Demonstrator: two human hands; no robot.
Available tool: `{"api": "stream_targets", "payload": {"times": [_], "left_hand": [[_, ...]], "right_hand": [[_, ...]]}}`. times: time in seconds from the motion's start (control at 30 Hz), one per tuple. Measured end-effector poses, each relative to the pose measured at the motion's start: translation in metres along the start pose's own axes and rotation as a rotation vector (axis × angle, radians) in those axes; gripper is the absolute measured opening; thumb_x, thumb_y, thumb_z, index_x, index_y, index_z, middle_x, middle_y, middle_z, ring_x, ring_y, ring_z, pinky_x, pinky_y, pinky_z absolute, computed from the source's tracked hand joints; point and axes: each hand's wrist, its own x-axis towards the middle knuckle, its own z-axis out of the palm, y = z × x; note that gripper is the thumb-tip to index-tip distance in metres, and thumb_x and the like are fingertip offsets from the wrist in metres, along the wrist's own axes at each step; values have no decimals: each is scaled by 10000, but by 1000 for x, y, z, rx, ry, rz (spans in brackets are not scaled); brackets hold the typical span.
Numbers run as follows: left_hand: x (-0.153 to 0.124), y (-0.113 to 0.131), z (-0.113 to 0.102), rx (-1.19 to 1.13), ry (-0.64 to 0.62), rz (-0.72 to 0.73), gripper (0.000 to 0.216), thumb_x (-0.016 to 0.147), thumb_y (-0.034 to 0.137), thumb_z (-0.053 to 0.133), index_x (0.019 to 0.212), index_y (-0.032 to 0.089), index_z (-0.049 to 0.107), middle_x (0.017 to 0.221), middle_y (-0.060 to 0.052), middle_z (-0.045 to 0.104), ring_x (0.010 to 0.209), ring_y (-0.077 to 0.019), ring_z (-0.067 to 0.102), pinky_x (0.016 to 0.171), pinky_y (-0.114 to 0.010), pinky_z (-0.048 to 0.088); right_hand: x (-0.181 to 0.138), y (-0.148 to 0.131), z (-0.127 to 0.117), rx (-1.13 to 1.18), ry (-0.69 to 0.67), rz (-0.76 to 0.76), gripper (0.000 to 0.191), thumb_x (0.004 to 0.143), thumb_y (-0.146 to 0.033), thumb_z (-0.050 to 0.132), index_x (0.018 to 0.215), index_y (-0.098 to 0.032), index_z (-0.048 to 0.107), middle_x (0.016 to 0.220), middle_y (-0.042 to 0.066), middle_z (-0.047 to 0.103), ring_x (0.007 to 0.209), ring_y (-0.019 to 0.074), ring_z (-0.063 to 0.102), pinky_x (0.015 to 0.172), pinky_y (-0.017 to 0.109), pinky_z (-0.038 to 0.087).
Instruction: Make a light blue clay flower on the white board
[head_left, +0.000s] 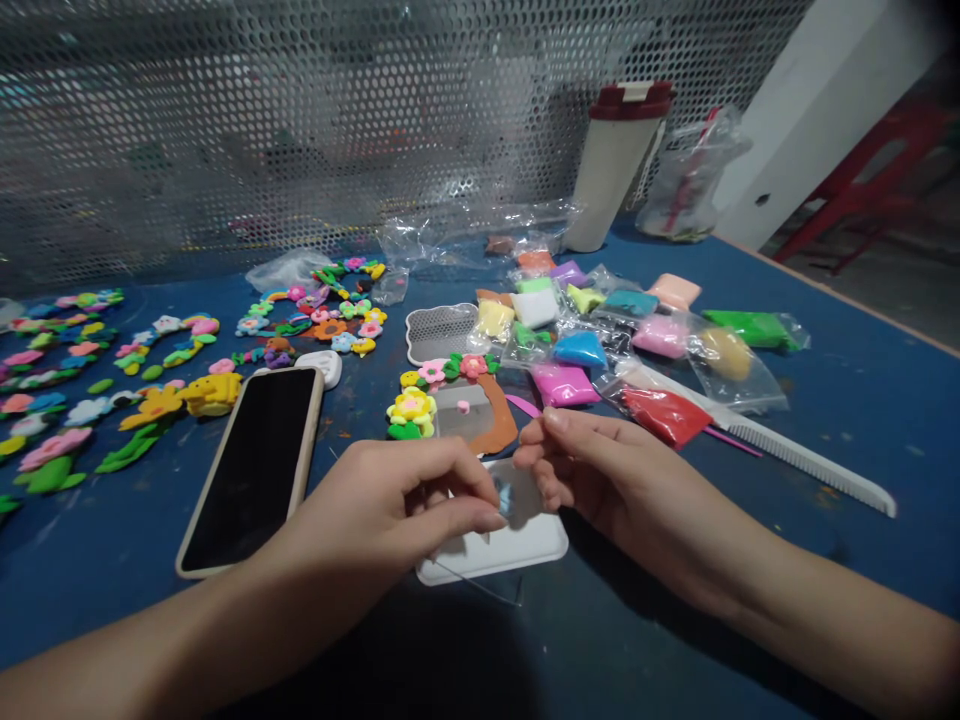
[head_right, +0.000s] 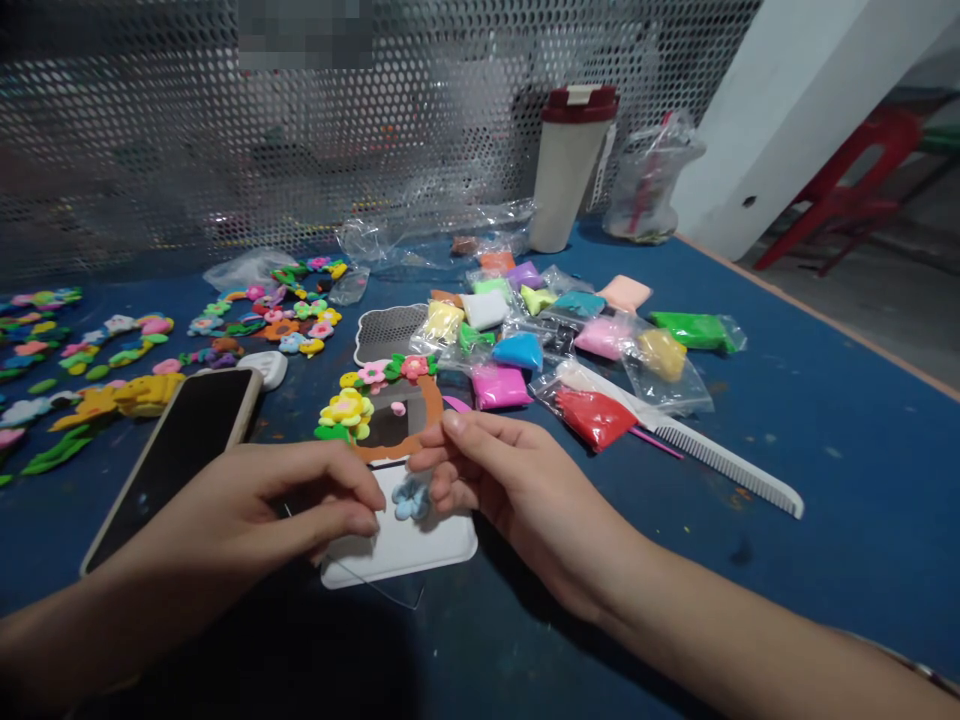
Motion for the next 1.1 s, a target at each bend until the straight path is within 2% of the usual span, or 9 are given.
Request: {"api": "stream_targets", "payload": {"times": [0.17, 0.47, 0.6, 0.77, 0.9, 1.1], "left_hand": [[-1, -2, -1, 61, 90, 82, 116, 774, 216, 616, 685, 187, 685, 633, 27, 670, 562, -106, 562, 506, -186, 378], [-6, 2, 3, 364, 399, 452, 122, 798, 124, 639, 847, 191, 728, 760, 22, 677, 664, -63, 621, 583, -127, 435], [-9, -2, 12, 503, 488, 560, 134, 824, 133, 631, 917, 190, 709, 797, 17, 675, 698, -65, 631, 617, -142, 434], [-11, -6, 20, 687, 526, 566, 103, 864, 204, 587, 895, 217, 684, 763, 23, 661, 616, -90, 604, 547, -198, 396], [-12, -4, 22, 797, 458, 478, 155, 875, 222, 550, 825, 210, 696, 763, -4, 679, 605, -112, 611, 521, -224, 366], [-11, -2, 24, 787, 468, 491, 177, 878, 195, 529, 825, 206, 697, 773, 4, 687, 603, -91, 613, 537, -209, 375]], "right_hand": [[0, 2, -3, -8, 5, 29, 246, 875, -310, 601, 829, -100, 721, 669, 22, 676, 570, 51, 602, 596, 162, 478], [-5, 6, 5, 17, -4, 77, 232, 870, -316, 611, 888, -114, 724, 693, 7, 645, 591, 44, 580, 626, 166, 480], [-10, 11, 11, 31, -75, 94, 228, 883, -305, 592, 804, -130, 715, 701, -1, 631, 627, 45, 565, 671, 169, 476], [-13, 17, 17, 110, -63, 117, 195, 866, -298, 614, 787, -140, 697, 719, -4, 611, 639, 51, 544, 672, 169, 468], [-12, 20, 19, 122, -35, 128, 198, 853, -311, 625, 792, -134, 691, 730, 4, 600, 647, 62, 541, 676, 177, 469], [-12, 21, 18, 112, -46, 99, 226, 865, -308, 609, 746, -127, 672, 686, -2, 573, 626, 60, 518, 651, 166, 460]]}}
